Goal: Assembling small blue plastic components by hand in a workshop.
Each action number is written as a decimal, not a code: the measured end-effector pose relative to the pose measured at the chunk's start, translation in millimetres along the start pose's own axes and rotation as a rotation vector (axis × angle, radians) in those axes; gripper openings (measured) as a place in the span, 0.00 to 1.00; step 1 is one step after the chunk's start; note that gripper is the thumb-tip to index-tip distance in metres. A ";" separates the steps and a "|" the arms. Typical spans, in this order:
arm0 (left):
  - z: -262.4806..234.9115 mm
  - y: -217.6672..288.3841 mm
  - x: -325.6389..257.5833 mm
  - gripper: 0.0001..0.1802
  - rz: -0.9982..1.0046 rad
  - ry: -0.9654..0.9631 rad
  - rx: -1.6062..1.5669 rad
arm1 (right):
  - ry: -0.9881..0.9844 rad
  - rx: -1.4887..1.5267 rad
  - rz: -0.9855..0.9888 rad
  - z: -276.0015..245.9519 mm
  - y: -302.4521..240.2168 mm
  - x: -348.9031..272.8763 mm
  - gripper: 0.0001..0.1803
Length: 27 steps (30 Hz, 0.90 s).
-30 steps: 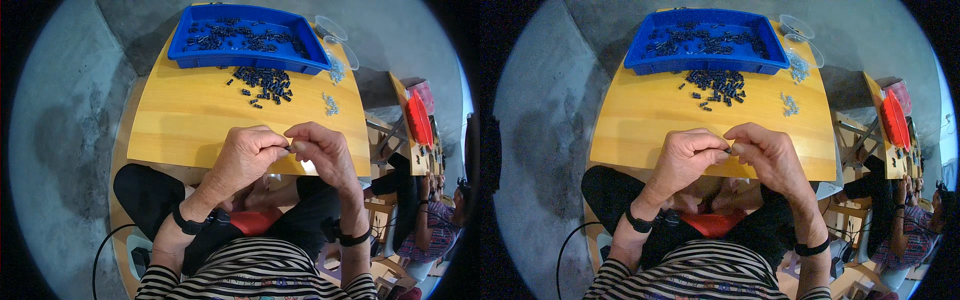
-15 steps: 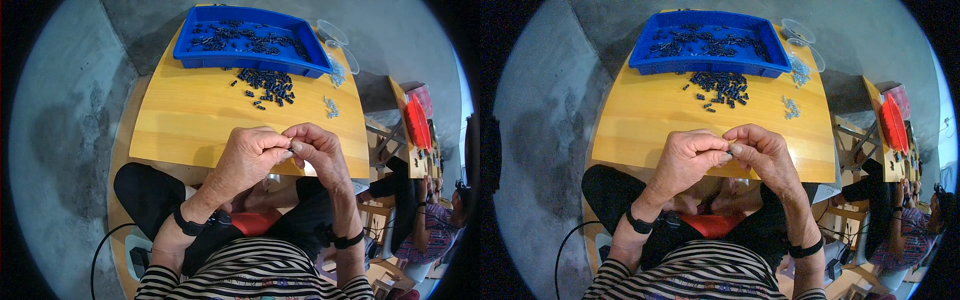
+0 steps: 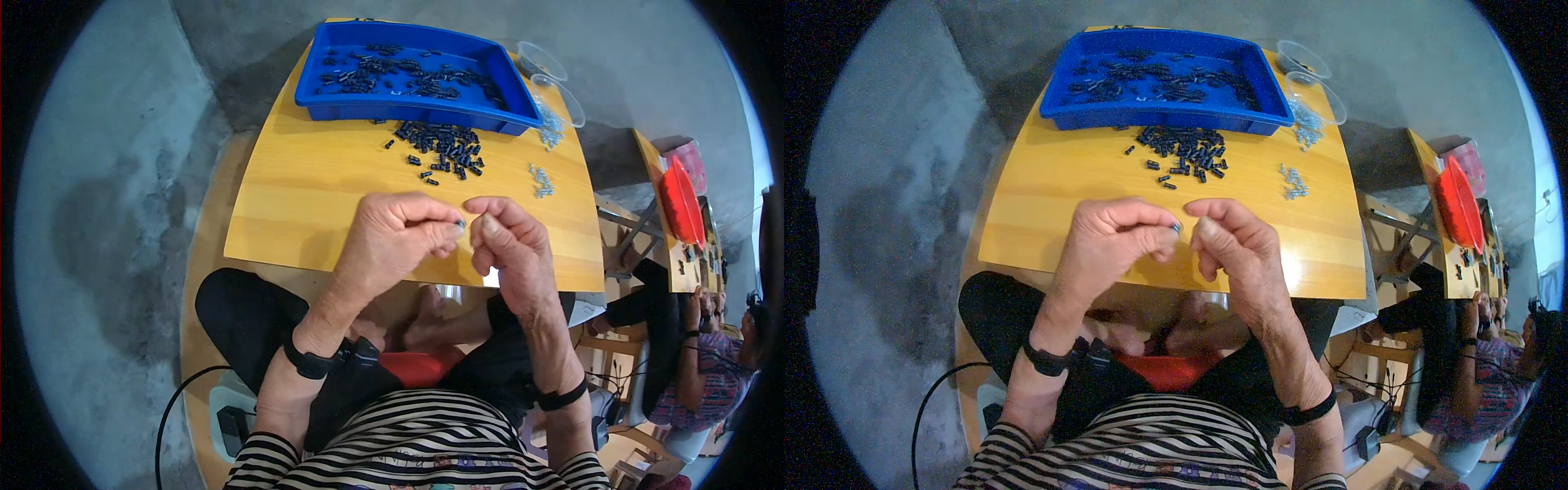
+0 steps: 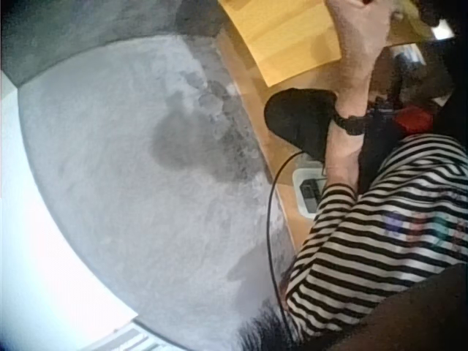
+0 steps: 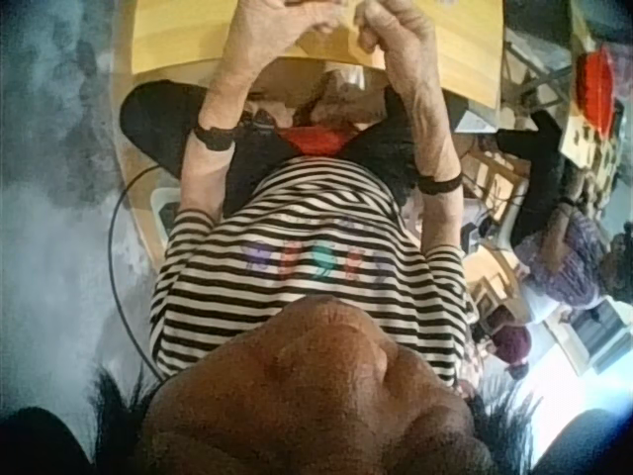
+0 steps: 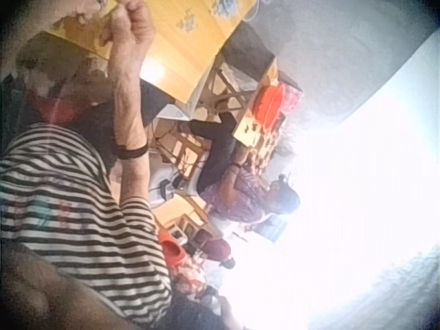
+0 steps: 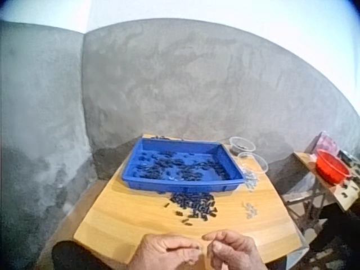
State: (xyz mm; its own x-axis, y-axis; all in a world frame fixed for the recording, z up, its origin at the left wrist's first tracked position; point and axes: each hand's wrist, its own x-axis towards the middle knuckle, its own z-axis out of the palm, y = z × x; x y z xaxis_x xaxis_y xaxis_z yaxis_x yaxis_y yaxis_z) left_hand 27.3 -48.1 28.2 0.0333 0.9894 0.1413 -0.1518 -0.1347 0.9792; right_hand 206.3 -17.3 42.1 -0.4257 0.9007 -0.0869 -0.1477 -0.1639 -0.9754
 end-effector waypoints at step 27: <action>-45.5 10.5 5.7 0.06 0.075 0.217 0.000 | 0.141 -1.213 -0.542 13.9 34.7 83.9 0.06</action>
State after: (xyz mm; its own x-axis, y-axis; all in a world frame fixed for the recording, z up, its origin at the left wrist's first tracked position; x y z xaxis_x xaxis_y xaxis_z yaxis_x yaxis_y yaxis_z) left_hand -19.0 -41.5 32.6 -0.1911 0.9651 0.1788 -0.1464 -0.2082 0.9671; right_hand 153.1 47.0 3.9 -0.4602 0.7832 0.4181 0.6449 0.6186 -0.4489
